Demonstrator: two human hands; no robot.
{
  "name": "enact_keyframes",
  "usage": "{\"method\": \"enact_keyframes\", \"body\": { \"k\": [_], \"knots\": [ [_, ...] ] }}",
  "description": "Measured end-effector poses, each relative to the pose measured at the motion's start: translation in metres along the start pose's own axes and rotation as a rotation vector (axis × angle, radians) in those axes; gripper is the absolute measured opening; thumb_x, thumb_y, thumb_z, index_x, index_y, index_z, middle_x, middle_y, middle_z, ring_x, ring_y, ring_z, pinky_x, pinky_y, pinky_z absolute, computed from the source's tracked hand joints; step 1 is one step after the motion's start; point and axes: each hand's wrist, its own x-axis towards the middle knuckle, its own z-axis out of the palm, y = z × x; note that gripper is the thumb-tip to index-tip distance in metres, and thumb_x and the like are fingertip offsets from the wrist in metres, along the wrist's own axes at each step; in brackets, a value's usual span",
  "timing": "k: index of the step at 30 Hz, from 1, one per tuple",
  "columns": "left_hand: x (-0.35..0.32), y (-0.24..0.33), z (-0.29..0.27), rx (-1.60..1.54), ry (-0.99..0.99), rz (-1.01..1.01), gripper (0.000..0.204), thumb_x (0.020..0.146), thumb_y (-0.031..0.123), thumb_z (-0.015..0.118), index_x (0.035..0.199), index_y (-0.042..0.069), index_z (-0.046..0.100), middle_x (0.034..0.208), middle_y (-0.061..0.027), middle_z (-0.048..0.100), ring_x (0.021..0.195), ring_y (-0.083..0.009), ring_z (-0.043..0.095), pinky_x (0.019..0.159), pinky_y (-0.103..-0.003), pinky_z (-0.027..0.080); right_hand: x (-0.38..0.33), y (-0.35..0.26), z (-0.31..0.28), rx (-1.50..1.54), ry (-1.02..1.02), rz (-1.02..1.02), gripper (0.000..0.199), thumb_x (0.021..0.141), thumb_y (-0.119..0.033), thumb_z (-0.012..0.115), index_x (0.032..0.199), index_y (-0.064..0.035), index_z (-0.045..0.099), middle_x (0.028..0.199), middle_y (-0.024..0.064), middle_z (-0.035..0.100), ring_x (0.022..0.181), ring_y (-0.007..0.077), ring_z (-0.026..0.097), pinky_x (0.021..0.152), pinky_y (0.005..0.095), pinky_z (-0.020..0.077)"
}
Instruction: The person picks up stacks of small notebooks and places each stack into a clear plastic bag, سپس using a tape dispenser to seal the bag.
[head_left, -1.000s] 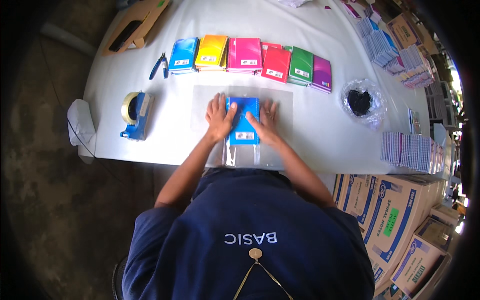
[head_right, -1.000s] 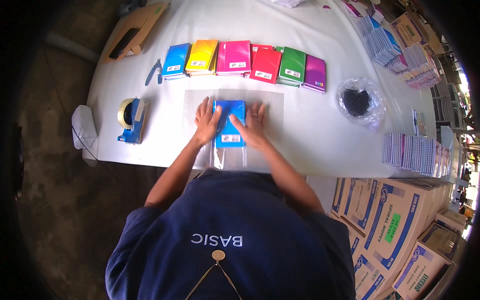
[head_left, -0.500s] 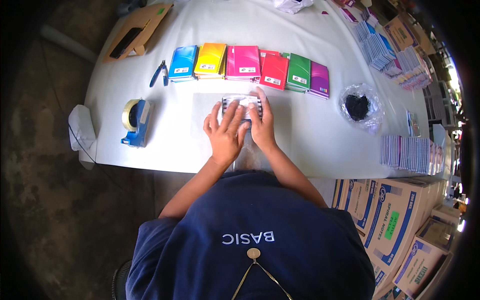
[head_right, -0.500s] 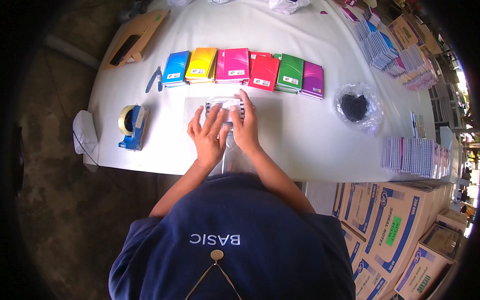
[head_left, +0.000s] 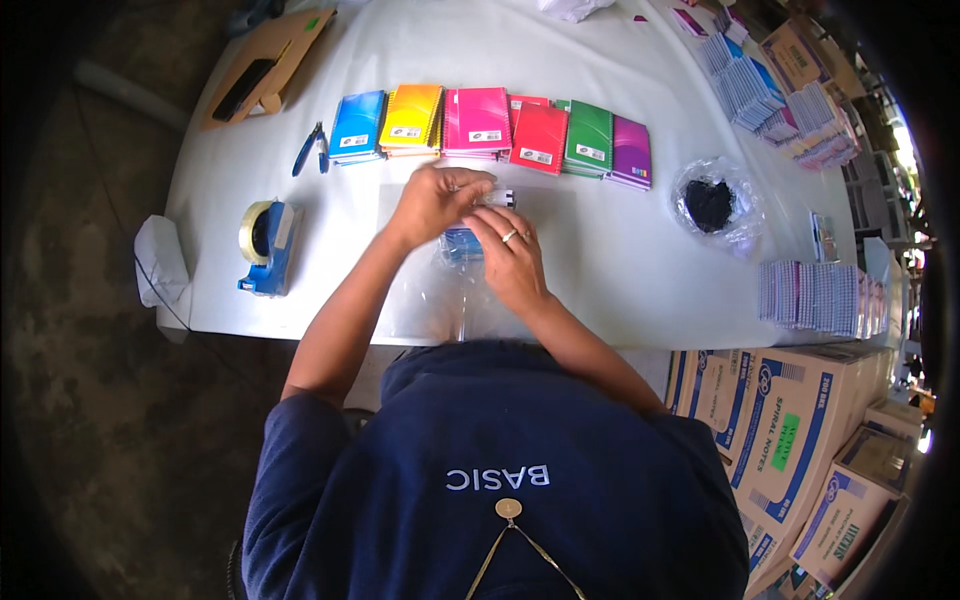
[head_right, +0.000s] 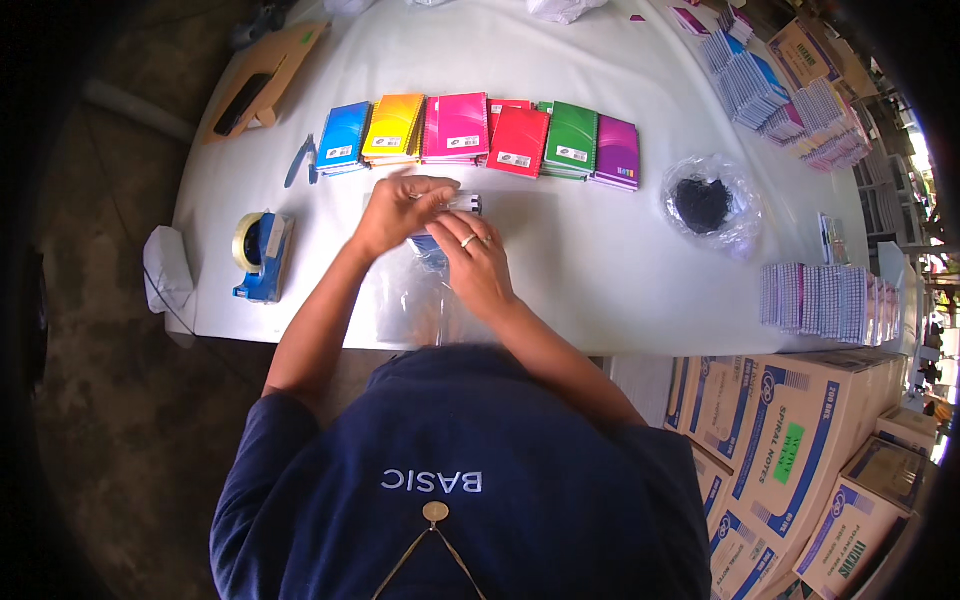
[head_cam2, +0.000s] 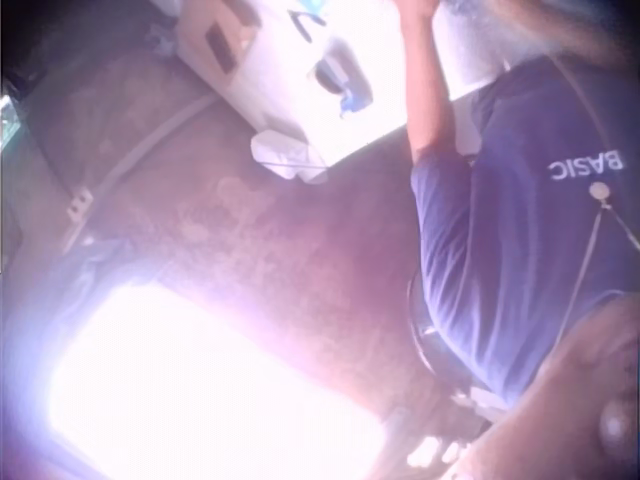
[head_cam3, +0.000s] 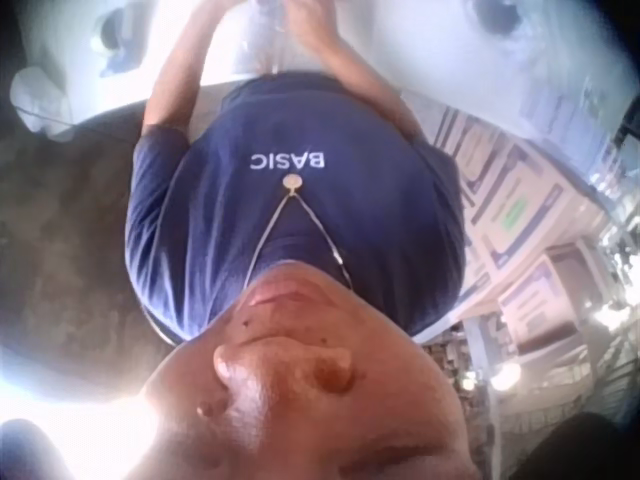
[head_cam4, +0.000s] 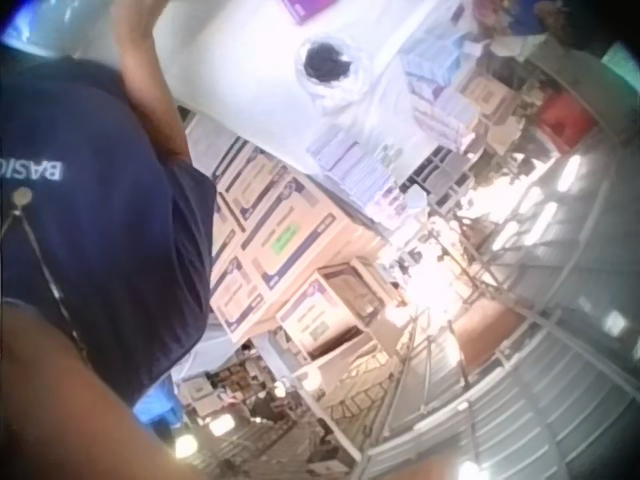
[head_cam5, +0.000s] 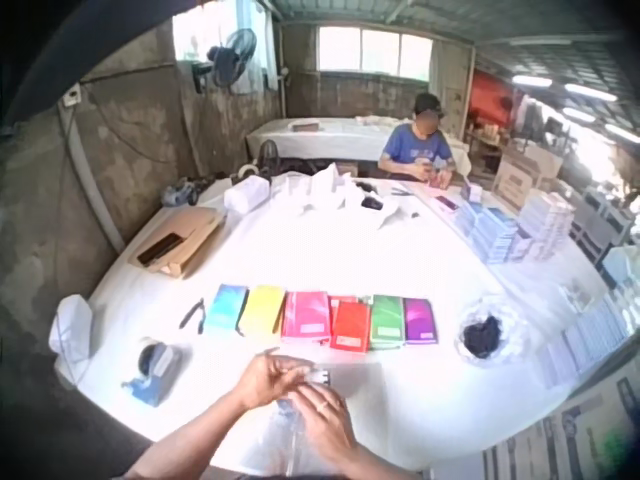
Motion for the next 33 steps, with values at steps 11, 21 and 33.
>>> {"method": "enact_keyframes", "body": {
  "k": [11, 21, 33],
  "knots": [
    [-0.109, -0.022, -0.045, 0.459, 0.563, 0.103, 0.06, 0.065, -0.001, 0.066, 0.122, 0.012, 0.054, 0.126, -0.0082, 0.055, 0.121, -0.0304, 0.046, 0.104, -0.047, 0.027, -0.002, 0.004, 0.001, 0.158, 0.108, 0.202, 0.056, 0.076, 0.0, 0.068, 0.128, -0.0046, 0.046, 0.101, 0.0063, 0.067, 0.099, 0.0206, 0.061, 0.086, 0.0346, 0.0429],
    [-0.198, -0.12, -0.087, 0.213, 0.678, -0.751, 0.075, 0.081, 0.041, 0.068, 0.134, -0.003, 0.038, 0.114, -0.0235, 0.056, 0.108, -0.0279, 0.053, 0.093, -0.036, 0.041, -0.003, 0.004, 0.002, 0.148, 0.057, 0.169, 0.048, 0.08, -0.001, 0.066, 0.124, -0.0037, 0.048, 0.102, 0.0071, 0.068, 0.1, 0.0214, 0.06, 0.09, 0.0342, 0.0393],
    [-0.203, -0.123, -0.1, -1.014, 0.645, -1.047, 0.026, 0.089, 0.031, 0.061, 0.104, 0.009, 0.064, 0.076, -0.0019, 0.055, 0.063, -0.0142, 0.048, 0.057, -0.029, 0.041, -0.005, 0.006, 0.003, 0.133, 0.002, 0.153, 0.046, 0.08, 0.0, 0.064, 0.123, -0.0043, 0.048, 0.106, 0.0075, 0.066, 0.103, 0.0222, 0.059, 0.093, 0.0368, 0.0367]
  ]
}}
